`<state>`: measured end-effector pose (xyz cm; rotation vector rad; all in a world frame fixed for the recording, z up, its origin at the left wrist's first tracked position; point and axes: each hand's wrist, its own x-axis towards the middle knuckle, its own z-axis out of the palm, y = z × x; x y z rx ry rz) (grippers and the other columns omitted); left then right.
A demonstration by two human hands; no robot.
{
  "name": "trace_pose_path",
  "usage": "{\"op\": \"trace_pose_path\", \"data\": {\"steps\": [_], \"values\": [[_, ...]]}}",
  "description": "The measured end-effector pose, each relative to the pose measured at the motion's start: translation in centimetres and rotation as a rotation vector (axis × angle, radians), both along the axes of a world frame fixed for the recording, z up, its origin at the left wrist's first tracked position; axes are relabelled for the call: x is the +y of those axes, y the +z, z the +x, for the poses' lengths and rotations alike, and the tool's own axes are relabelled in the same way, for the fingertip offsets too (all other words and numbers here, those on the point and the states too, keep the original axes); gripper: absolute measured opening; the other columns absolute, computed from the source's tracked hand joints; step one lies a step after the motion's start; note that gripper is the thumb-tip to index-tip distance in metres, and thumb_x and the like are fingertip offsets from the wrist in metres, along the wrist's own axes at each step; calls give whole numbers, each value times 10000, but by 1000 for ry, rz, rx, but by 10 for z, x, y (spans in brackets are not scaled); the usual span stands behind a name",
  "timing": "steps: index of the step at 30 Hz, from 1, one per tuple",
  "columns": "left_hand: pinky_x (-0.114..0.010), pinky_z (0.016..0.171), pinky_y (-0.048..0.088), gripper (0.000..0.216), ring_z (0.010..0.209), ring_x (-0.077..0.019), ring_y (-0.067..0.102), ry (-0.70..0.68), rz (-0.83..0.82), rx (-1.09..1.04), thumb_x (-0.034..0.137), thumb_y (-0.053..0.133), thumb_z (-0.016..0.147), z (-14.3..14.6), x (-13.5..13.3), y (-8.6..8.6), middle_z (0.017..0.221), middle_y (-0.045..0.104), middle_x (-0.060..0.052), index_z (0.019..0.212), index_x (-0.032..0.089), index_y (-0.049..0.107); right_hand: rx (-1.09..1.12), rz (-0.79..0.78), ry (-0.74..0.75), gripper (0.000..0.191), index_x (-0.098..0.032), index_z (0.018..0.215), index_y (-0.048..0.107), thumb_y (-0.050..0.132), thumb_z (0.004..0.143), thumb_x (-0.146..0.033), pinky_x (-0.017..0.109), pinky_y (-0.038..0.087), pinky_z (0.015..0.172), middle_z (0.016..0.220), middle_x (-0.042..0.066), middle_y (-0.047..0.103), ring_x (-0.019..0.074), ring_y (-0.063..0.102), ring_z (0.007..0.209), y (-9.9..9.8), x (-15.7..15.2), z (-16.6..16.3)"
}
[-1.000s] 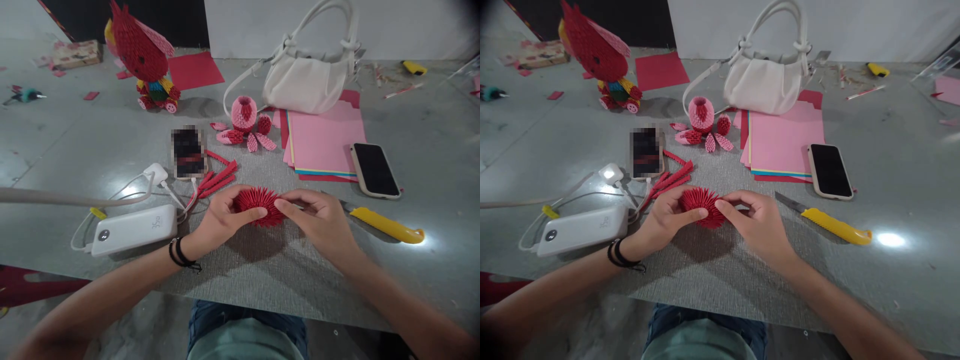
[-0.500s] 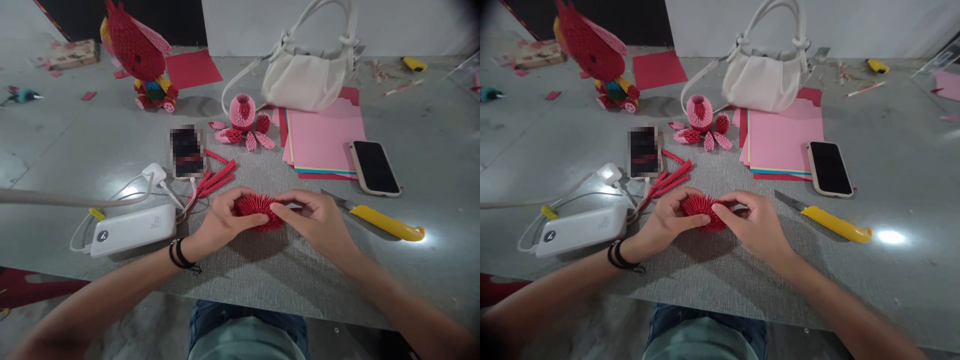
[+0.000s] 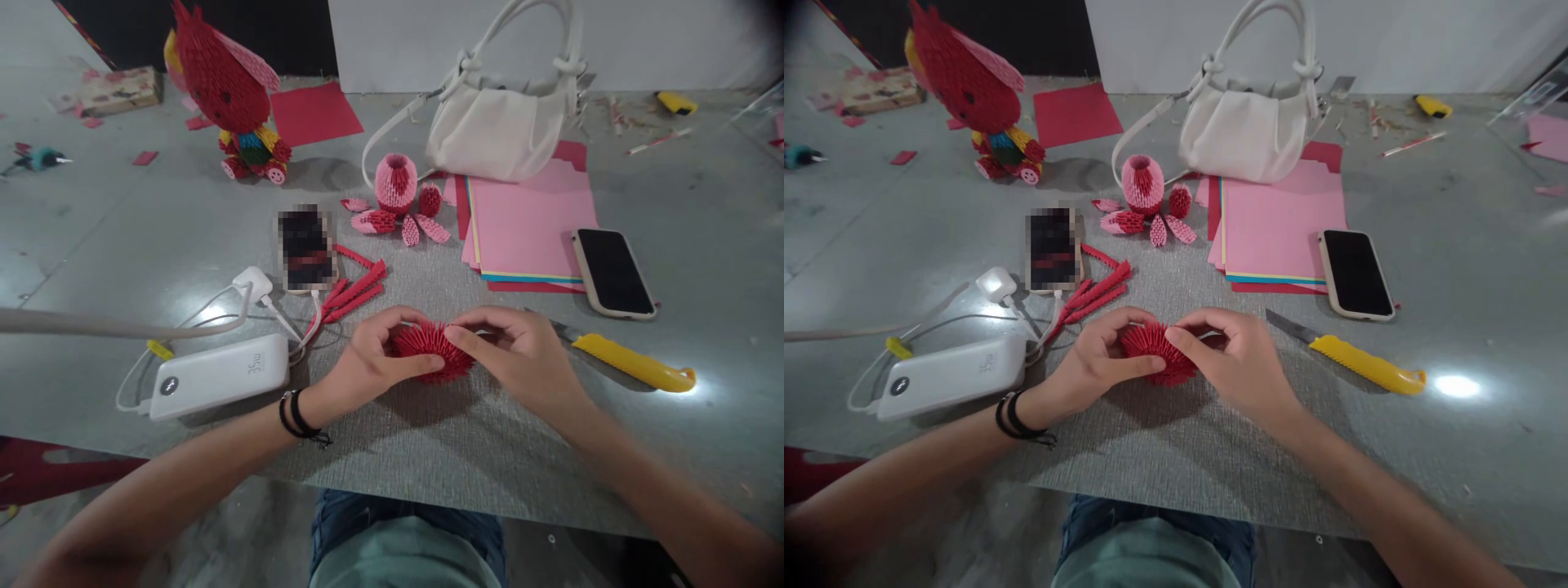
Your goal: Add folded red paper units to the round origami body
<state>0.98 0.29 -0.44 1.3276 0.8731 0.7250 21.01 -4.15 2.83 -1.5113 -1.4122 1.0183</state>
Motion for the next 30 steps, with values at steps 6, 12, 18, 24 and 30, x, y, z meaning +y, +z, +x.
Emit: {"op": "trace_pose_path", "data": {"steps": [6,12,18,24,30], "values": [[-273,750,526,277,828,-170,665,-33,21,29,334,873,784,0,-2,2,917,764,-43,999,180,791,-85,36,-5,151,-212,863,776,753,893,-358,294,565,658,811,29,782,182,712,735,-4,-2,-6],[-265,763,533,330,827,-156,664,37,-47,-64,347,902,751,2,-2,-3,927,759,-32,1006,186,770,8,3,-23,211,-217,887,793,805,847,-424,308,587,681,866,43,799,197,733,776,-2,0,-2],[-239,699,502,396,757,-121,619,40,-114,-89,345,932,707,3,-1,-5,869,689,3,980,178,699,2,-18,-2,153,-222,877,804,782,865,-373,307,578,657,816,33,792,194,727,741,2,3,3],[-270,697,505,388,791,-160,642,-28,-22,72,352,919,720,1,0,-2,896,722,-35,1009,169,738,-41,-30,17,147,-223,851,795,758,877,-363,326,577,679,827,37,800,206,725,758,-2,1,0],[-261,712,510,379,773,-143,641,36,-113,-52,347,924,712,3,-1,-6,880,724,-14,997,182,736,49,-43,9,170,-229,892,795,784,862,-396,328,580,718,872,41,797,208,730,807,-7,3,-1]]}}
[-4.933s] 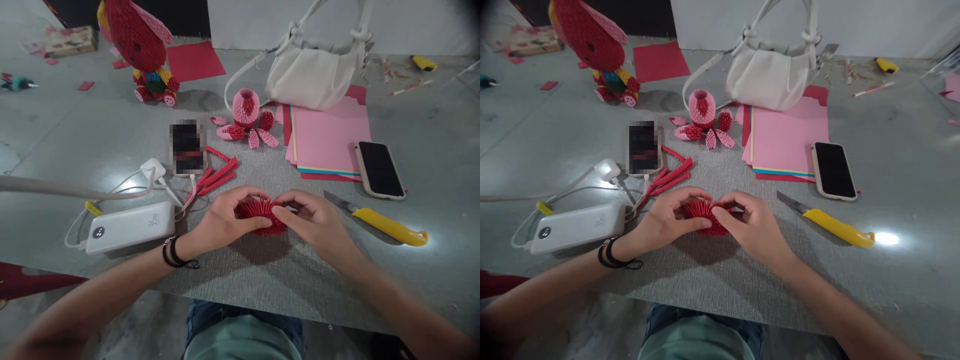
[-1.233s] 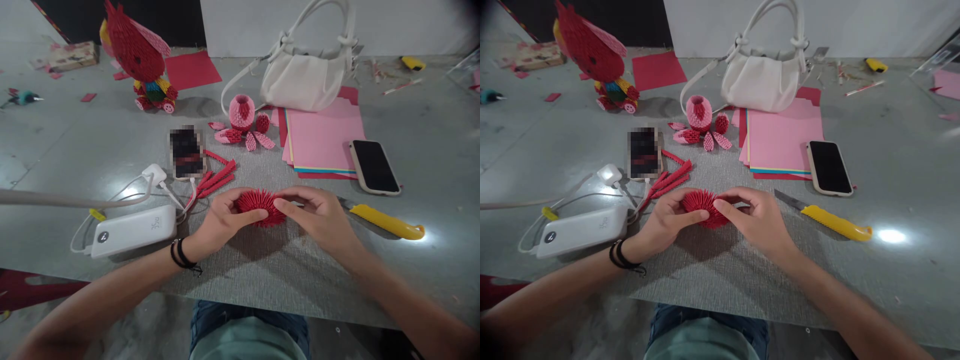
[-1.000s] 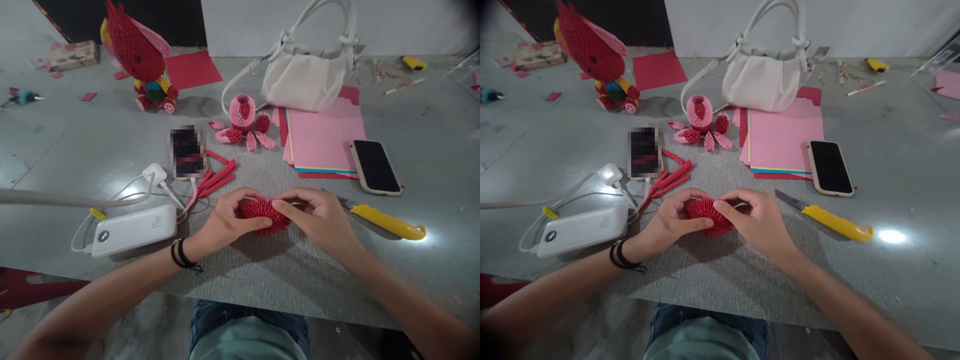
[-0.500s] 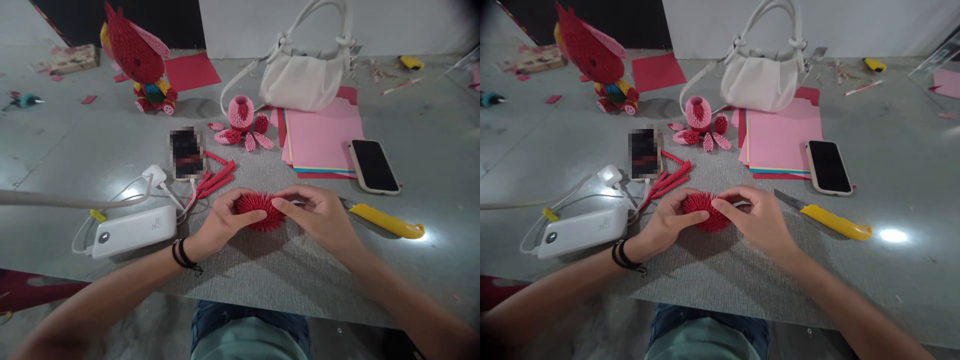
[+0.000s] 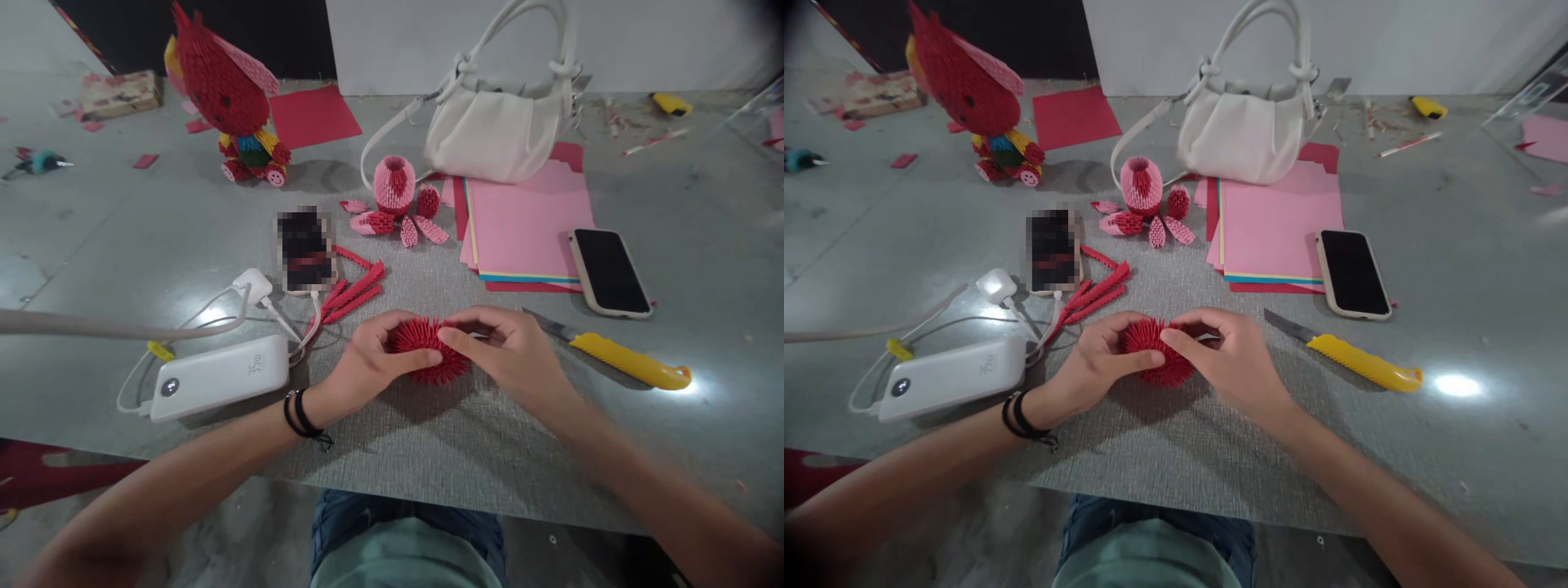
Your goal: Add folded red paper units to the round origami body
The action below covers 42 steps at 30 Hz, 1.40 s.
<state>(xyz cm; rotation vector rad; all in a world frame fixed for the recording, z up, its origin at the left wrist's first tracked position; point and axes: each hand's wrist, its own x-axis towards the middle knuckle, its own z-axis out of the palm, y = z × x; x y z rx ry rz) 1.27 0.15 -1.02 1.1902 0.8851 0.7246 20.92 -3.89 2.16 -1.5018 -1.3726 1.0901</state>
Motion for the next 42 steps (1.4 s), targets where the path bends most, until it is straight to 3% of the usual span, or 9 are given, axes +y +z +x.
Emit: {"op": "trace_pose_path", "data": {"steps": [5,10,15,19,23,30,42], "values": [[-279,793,521,413,838,-144,643,81,-85,-186,333,920,719,3,3,-3,939,710,-13,1017,184,676,132,19,-7,220,-228,895,793,811,838,-440,312,567,717,875,32,788,194,719,807,-4,3,6],[-265,759,502,435,813,-135,609,83,33,-49,364,931,712,0,4,-4,903,668,-1,1026,185,688,57,-7,-50,217,-216,864,783,799,844,-432,313,562,673,798,23,766,188,702,738,-1,2,3],[-263,752,512,428,805,-136,638,83,-25,-86,352,927,715,1,4,-5,920,707,-12,1035,177,703,-2,45,-85,227,-210,868,769,761,875,-437,308,563,659,811,37,769,199,705,752,-3,1,-3],[-263,819,540,397,846,-127,679,164,-129,-244,305,926,705,5,4,1,952,744,-7,1007,188,696,113,54,-77,279,-214,955,770,720,907,-484,321,587,713,920,57,790,204,728,819,-6,2,-4],[-252,856,545,388,855,-114,684,232,-151,-313,300,925,696,7,6,6,955,757,4,991,196,695,231,7,-9,300,-202,940,758,833,805,-459,322,595,703,905,58,791,206,734,806,-8,4,-1],[-254,775,567,283,773,-111,670,237,-158,-331,388,882,771,3,13,4,892,758,-10,916,172,770,234,43,-49,317,-196,948,777,830,807,-475,360,595,830,977,67,796,204,732,876,-19,14,8],[-220,705,561,338,773,-110,683,273,-171,-398,396,943,678,4,17,5,871,766,-11,858,163,777,200,55,12,337,-199,1030,715,807,805,-432,368,636,793,1000,88,805,216,768,851,-16,10,1]]}}
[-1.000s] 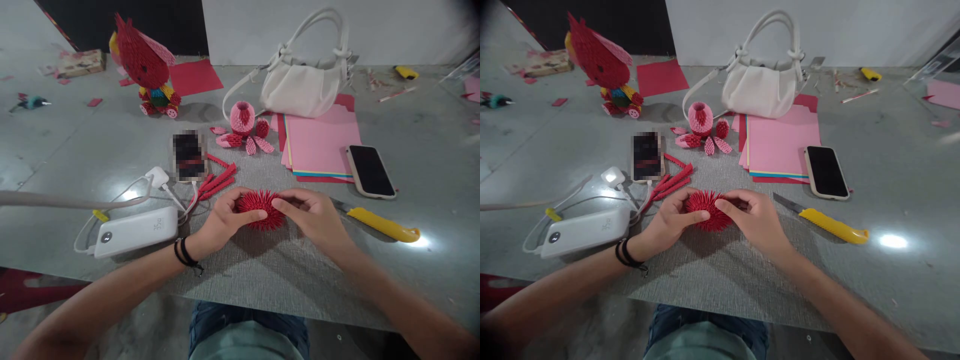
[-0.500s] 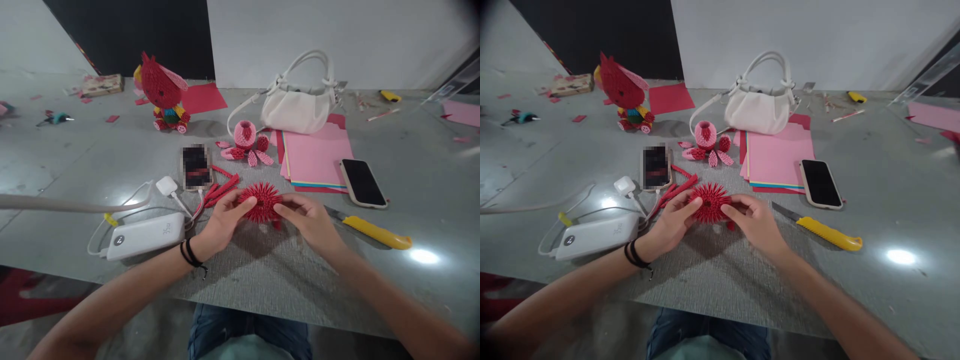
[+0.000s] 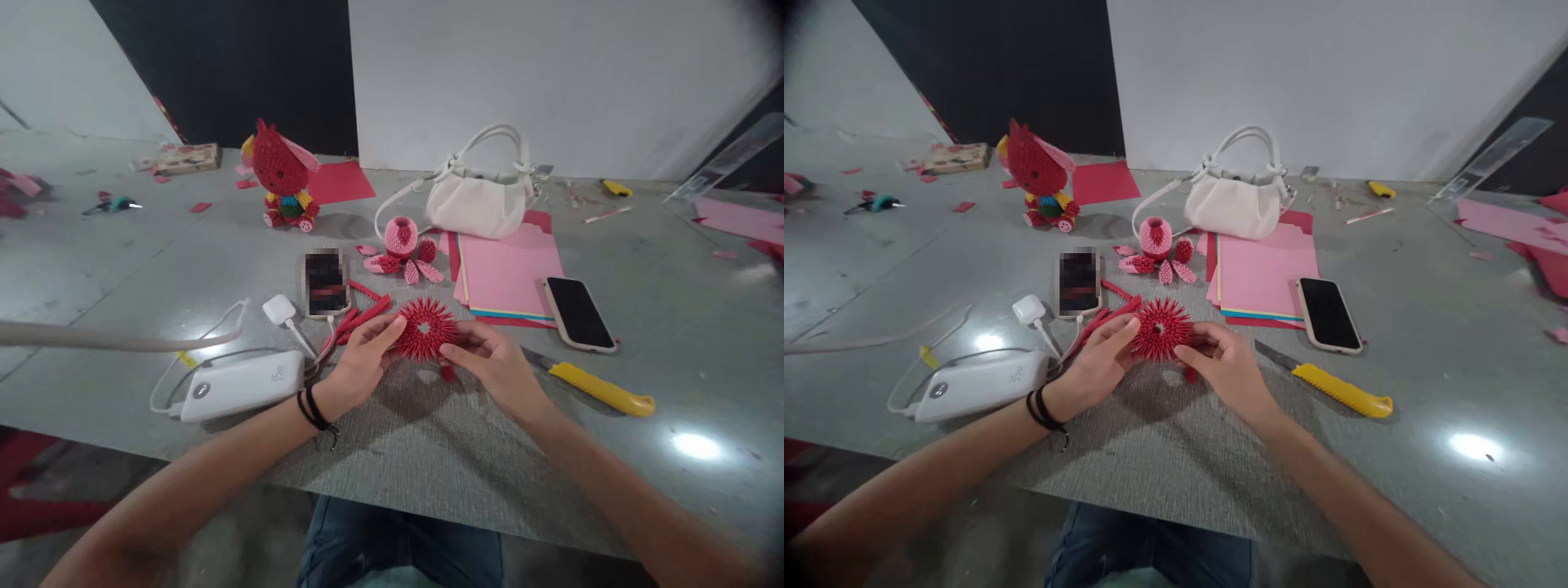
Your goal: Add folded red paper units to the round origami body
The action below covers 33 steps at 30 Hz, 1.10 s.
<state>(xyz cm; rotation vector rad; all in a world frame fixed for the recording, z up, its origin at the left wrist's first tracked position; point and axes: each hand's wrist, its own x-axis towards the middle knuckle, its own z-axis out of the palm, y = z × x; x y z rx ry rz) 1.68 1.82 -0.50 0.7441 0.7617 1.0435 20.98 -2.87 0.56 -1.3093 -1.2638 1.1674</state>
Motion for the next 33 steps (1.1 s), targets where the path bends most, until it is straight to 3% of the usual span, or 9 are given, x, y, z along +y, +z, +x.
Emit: {"op": "trace_pose_path", "data": {"steps": [5,8,11,15,20,24,28,33], "values": [[-246,728,561,338,800,-132,698,11,10,4,297,952,659,-2,2,3,908,768,-18,902,157,765,-163,16,56,304,-224,1040,745,768,810,-422,402,613,870,1058,84,800,248,758,956,3,11,21],[-243,771,560,336,823,-122,698,43,3,7,271,941,671,-4,5,4,937,771,-12,945,166,777,-345,13,24,239,-227,1035,758,688,879,-393,444,572,835,997,83,792,243,728,841,9,17,40],[-234,773,553,310,802,-111,689,58,-15,23,249,942,665,-5,5,6,907,764,-7,910,155,776,-509,-19,136,146,-237,916,794,791,787,-305,428,513,789,909,63,791,249,694,789,13,16,47],[-241,726,547,301,755,-119,685,32,-52,50,269,926,696,-5,2,10,854,763,-18,928,144,780,-593,-9,256,205,-238,901,784,809,714,-159,378,455,744,902,41,743,228,636,803,14,10,37],[-258,701,555,249,738,-134,690,-103,-58,59,310,907,729,-7,0,11,836,755,-11,850,154,755,-518,-55,269,177,-225,880,689,685,770,-87,331,485,708,862,17,733,188,663,772,10,8,29],[-246,681,540,248,703,-133,688,-239,-72,113,325,893,764,-8,-3,10,795,755,-32,861,133,768,-372,-87,211,97,-232,928,625,692,858,-227,319,571,774,892,17,748,182,732,844,7,11,34],[-266,741,543,278,784,-157,713,-425,-14,241,361,869,800,-9,-9,15,898,784,-63,953,140,797,-177,-78,126,260,-234,1044,707,778,862,-406,322,598,815,920,25,759,183,742,868,13,9,33],[-231,704,516,252,722,-122,671,-465,30,275,358,880,787,-10,-14,21,821,779,-39,895,140,813,-104,-30,122,142,-254,897,759,830,850,-367,218,571,723,850,-12,761,125,715,788,22,0,26]]}}
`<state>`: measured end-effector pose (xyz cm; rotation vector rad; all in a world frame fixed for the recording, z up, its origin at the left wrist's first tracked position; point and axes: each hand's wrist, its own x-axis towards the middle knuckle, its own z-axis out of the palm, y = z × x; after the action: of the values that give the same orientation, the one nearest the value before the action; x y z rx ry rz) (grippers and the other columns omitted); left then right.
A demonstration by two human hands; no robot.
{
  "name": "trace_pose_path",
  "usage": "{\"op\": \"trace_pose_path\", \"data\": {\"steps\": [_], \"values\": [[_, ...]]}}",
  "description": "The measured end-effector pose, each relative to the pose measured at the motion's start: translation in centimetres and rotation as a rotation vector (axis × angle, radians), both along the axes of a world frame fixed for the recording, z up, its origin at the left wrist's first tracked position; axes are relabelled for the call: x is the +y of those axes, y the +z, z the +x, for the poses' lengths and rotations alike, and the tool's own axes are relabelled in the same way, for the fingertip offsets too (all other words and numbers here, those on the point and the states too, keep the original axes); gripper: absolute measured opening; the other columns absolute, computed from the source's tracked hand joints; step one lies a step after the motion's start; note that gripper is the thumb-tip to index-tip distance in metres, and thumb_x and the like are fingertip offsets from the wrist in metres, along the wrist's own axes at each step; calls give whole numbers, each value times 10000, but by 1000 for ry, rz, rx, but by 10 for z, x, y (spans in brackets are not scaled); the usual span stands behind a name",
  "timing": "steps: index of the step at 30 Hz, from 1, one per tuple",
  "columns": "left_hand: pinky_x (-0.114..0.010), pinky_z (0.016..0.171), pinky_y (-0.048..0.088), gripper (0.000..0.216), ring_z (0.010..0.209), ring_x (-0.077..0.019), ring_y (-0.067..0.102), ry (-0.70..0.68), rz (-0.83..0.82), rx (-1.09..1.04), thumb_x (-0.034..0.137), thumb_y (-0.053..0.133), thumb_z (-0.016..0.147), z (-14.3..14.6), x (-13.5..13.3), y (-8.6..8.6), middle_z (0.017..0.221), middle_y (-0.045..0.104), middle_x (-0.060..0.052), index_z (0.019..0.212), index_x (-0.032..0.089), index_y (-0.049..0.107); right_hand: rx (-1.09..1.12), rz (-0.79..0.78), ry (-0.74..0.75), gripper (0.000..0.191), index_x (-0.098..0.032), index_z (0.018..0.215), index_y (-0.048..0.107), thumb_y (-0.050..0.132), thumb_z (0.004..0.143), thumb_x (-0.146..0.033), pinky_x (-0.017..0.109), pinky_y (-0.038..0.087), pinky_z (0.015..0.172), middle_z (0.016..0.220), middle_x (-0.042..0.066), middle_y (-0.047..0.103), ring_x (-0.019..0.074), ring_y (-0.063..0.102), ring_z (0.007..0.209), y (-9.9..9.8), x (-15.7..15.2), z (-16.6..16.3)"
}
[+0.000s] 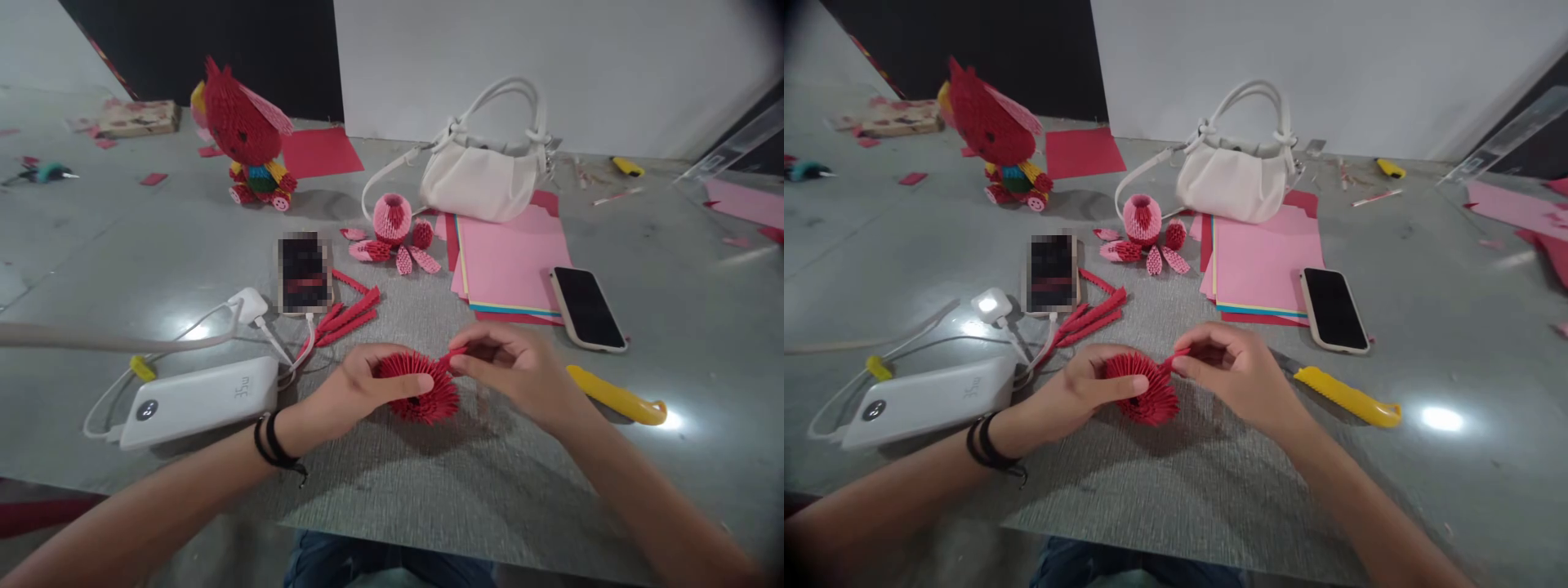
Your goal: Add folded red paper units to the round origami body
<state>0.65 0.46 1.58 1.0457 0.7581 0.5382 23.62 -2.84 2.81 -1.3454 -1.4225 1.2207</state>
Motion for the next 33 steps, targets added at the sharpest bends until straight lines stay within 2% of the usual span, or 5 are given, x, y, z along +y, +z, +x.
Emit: {"op": "trace_pose_path", "data": {"steps": [5,10,20,27,33], "values": [[-206,718,526,190,728,-105,676,-4,-88,-117,319,885,789,0,-2,0,824,788,-20,882,167,821,47,14,90,197,-300,1006,791,866,824,-306,178,572,760,929,-29,792,102,728,827,4,-5,-1],[-201,690,523,188,707,-106,669,23,-146,-159,317,893,776,0,-5,1,785,773,-15,849,162,816,-27,31,127,126,-280,932,811,869,821,-299,170,565,720,884,-22,794,107,726,792,8,-3,1],[-183,679,529,149,695,-100,661,32,-29,-66,206,907,741,1,-5,4,805,782,14,867,205,828,287,-98,52,104,-311,957,823,850,858,-294,151,548,692,831,-35,757,81,685,733,0,-4,7],[-173,672,525,177,688,-97,651,63,5,-45,153,909,712,2,-6,6,783,772,29,854,207,819,271,-175,13,131,-282,899,825,896,796,-320,169,554,659,820,-22,752,88,669,697,3,-7,2],[-186,646,520,182,680,-113,642,53,87,46,190,924,694,3,-5,11,777,769,11,833,180,807,170,-251,70,119,-245,849,814,891,769,-287,198,539,609,738,-15,727,108,646,653,9,-7,2]]}}
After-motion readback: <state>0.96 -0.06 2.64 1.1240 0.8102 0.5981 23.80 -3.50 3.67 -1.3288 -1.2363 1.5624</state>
